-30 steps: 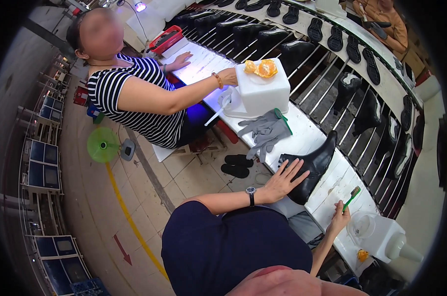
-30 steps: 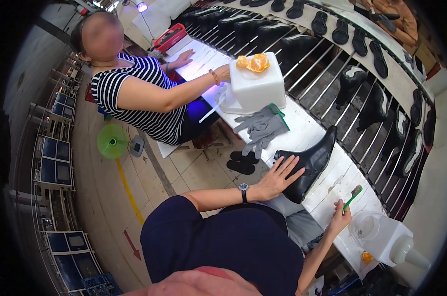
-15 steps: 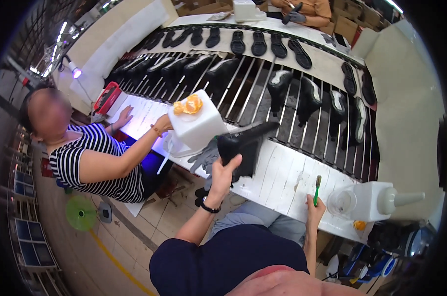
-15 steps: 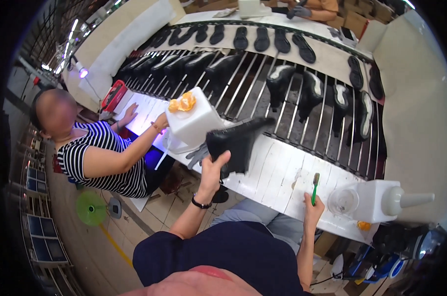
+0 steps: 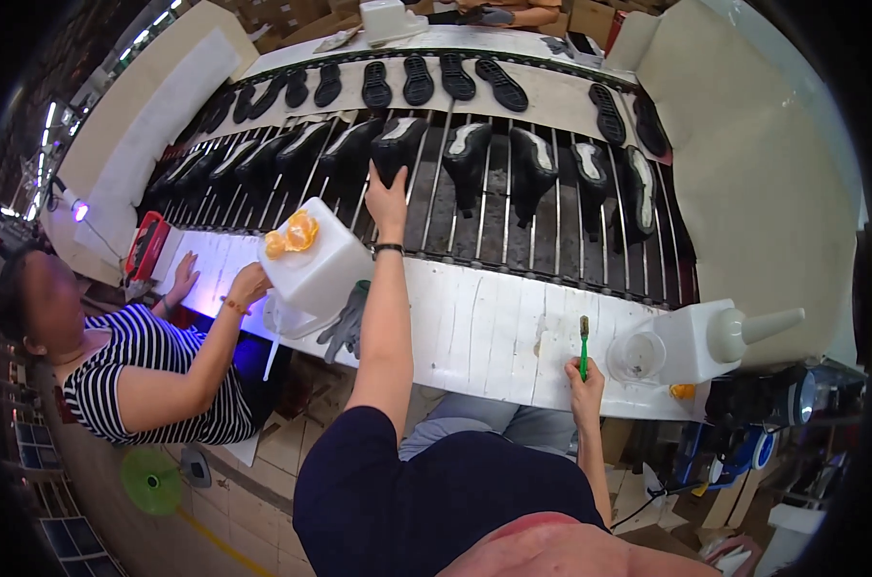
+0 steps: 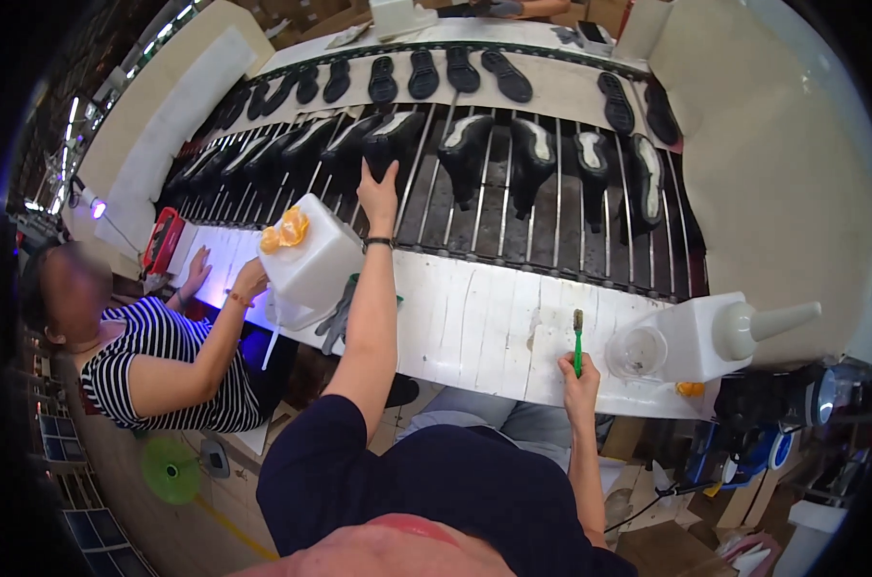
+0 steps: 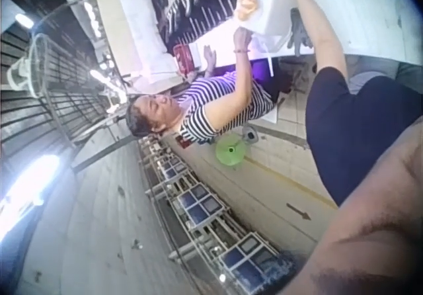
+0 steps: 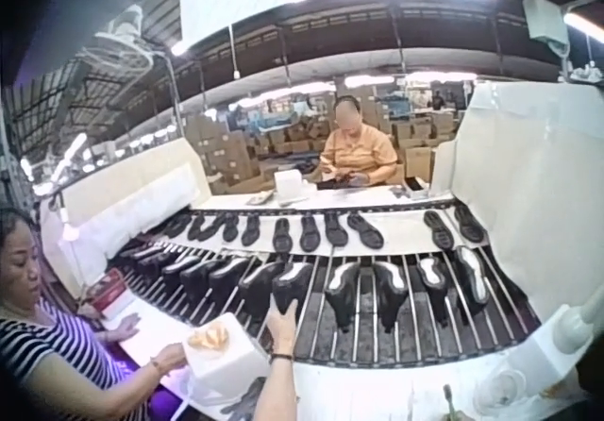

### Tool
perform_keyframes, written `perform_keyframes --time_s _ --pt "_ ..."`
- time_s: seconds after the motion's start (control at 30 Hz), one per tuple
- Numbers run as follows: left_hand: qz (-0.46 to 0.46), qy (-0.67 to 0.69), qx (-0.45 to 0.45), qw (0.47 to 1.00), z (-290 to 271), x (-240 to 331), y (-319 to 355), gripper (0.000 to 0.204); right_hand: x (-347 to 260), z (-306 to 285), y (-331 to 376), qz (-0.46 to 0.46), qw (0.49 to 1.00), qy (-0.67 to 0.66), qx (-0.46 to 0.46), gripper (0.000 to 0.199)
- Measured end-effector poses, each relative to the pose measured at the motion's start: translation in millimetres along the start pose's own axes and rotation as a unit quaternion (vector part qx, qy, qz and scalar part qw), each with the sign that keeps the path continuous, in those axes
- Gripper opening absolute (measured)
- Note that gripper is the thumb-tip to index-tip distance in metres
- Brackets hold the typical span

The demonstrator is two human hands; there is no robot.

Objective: The recorder uses a brush to apply a liquid adhesive around the edges of a shoe upper and sole on a production line.

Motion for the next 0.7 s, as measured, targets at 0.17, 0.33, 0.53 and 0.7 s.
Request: perform_keyframes --time_s 0.17,0.33,0.53,0.7 --pt "-0.103 -0.168 -0.013 0.980 26.3 -130.2 -7.0 0.065 12.8 4.2 -1.7 0.067 0.997 -0.032 -0.019 0.007" --pt "-0.081 -0.112 0.063 0.988 29.7 -85.6 18.2 0.089 20.7 -3.8 -2.7 0.070 0.997 -0.035 0.020 0.011" --pt "0.228 -0.048 -0.129 0.964 129.3 90.8 118.3 0.100 -22.4 -25.4 10.6 -0.144 0.965 0.146 0.162 0.013" --pt "0.173 -0.113 -0.204 0.957 223.4 27.1 139.0 0.126 -42.6 -19.5 15.4 -0.183 0.943 0.222 0.169 0.013"
Point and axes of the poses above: each hand's wrist, its own y-axis away from the middle knuckle, its own z-axis out of the palm, x = y × z, the point moved 10 cm from there along -y, towards the middle knuckle, and after that the axes turned 9 degrees about -z, right-handed, at the moved point
